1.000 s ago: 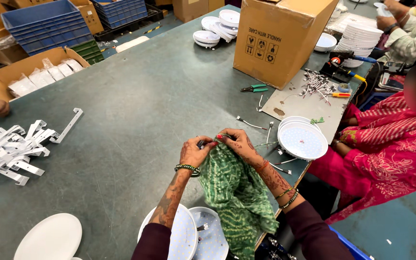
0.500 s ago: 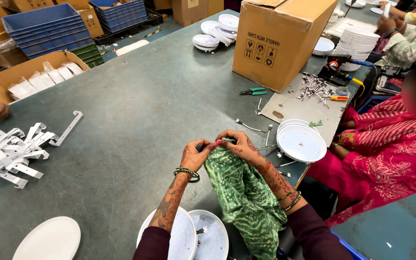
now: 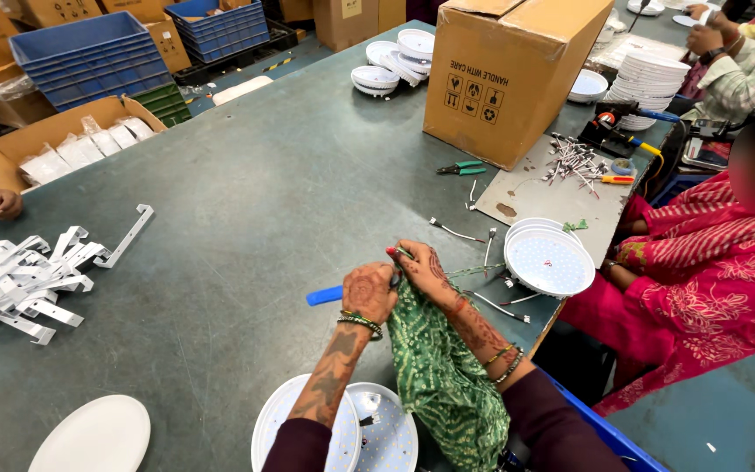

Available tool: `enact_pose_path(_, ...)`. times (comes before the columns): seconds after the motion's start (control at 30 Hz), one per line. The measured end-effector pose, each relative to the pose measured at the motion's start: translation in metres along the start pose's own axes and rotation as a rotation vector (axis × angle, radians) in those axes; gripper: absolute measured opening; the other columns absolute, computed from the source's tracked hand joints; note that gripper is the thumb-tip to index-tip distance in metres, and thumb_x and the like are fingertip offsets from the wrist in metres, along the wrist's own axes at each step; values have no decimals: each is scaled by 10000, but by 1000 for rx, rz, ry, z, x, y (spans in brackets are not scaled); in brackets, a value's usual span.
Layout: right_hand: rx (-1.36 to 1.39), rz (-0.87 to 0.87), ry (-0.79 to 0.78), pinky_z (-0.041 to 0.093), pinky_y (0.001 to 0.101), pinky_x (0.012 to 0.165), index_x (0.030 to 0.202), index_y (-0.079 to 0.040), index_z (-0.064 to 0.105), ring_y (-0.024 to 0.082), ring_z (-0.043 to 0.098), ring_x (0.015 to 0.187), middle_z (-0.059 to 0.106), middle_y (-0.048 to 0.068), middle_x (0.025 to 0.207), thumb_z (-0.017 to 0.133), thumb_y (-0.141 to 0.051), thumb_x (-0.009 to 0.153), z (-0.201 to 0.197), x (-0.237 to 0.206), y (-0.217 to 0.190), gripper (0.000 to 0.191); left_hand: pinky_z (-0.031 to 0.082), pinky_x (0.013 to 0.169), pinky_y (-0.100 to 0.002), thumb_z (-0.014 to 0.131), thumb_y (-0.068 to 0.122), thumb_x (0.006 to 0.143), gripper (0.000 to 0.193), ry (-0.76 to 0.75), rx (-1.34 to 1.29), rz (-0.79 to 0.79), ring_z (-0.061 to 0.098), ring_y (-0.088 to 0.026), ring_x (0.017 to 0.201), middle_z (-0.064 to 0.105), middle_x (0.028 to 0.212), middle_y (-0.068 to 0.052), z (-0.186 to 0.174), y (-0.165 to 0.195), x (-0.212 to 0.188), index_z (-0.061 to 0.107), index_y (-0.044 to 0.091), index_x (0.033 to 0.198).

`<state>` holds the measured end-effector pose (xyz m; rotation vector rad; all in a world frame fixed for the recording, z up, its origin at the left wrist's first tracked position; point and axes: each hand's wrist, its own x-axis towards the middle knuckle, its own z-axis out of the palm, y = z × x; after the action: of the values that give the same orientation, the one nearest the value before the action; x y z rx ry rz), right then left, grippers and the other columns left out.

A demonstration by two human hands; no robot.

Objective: The person unpacks foam-wrapped LED ceiling light components at a factory workbench, wipes a round light diffuser with a green cloth, attaches small mounting brackets to the light base, and uses a handheld electric screwdriver to drive screws into the fixture.

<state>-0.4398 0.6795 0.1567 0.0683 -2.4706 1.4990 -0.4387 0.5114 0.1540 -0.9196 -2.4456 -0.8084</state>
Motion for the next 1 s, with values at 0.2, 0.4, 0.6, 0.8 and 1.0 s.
enact_pose_path(0.2,-104,-132,266,464,322,612,864,-44,693,107,569,647,599,58,681,673,-314,969,22,31,45,291,520,764,-491,747,142,689,245,32,0,-62,677,-307,912,690,897,-59,1,14,-9,703,124,929)
enact_pose_path(0.4,20,93,389,341,423,535,862,-8,645,239,419,577,467,198,626,646,-332,1017,-24,58,52,360,565,728,-435,692,15,628,335,196,-263,-50,716,-297,846,755,927,-60,10,33,-35,763,175,913)
enact_pose_path(0.6,-298,-190,525,382,486,575,876,-15,574,413,488,628,519,244,715,605,-351,1047,-32,46,25,378,526,627,-418,824,395,812,320,-84,-447,-398,681,-307,650,710,712,-111,-29,-20,-19,761,118,960)
enact_pose_path(0.8,-496,-410,461,455,527,632,985,-57,607,442,634,760,624,230,780,583,-167,969,-21,49,7,113,531,687,-458,826,418,797,329,-452,-123,-163,686,-344,741,711,750,-157,-26,-27,-23,783,101,873)
enact_pose_path(1.0,-768,-262,619,502,527,663,1048,-90,624,371,698,705,717,166,846,565,-53,890,-102,67,60,173,551,761,-472,670,140,788,49,-330,338,-35,709,-318,861,709,830,-124,-88,-154,-73,716,126,775)
